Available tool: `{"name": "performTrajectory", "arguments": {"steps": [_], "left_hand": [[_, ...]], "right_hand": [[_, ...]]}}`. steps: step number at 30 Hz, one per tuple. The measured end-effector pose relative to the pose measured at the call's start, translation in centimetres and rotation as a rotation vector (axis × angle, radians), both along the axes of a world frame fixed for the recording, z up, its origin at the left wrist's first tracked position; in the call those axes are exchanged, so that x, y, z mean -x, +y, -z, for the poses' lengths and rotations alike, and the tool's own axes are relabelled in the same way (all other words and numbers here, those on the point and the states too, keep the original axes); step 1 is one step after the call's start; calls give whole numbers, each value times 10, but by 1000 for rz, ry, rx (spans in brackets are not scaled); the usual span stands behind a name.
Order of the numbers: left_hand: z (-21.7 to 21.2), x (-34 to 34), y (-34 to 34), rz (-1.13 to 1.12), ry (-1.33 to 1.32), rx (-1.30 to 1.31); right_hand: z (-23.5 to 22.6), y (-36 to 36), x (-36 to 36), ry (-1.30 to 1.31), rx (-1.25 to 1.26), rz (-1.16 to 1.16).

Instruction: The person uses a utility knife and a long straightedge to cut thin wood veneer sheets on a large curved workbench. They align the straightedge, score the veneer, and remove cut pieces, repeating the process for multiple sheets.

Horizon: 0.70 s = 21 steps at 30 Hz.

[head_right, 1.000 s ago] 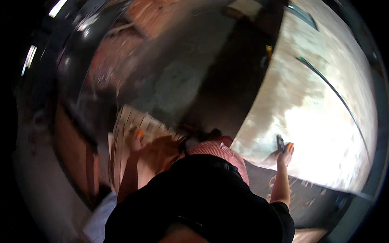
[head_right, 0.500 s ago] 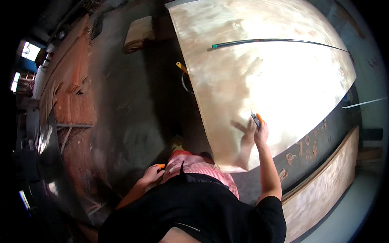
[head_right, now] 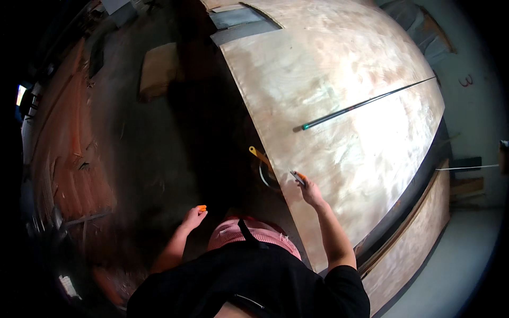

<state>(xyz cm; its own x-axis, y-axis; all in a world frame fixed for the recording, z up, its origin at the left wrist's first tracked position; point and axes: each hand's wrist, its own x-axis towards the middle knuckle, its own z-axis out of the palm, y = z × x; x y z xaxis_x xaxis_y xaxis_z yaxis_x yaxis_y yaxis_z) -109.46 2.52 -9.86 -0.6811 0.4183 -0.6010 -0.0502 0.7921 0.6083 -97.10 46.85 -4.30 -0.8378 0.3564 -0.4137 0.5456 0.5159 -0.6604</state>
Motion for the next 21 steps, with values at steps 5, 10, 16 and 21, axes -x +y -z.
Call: {"name": "performTrajectory", "arguments": {"steps": [5,10,16,21], "left_hand": [[-13,69,25,190,109,83],[-39,104,66,342,174,95],[-55,137,99,384,218,-97],[-46,189,122,365,78,-264]], "right_hand": [[-6,8,8,-11,209,156],[-15,33,54,169,353,337],[11,67,154,366,234,602],[34,83,209,301,375,607]]}}
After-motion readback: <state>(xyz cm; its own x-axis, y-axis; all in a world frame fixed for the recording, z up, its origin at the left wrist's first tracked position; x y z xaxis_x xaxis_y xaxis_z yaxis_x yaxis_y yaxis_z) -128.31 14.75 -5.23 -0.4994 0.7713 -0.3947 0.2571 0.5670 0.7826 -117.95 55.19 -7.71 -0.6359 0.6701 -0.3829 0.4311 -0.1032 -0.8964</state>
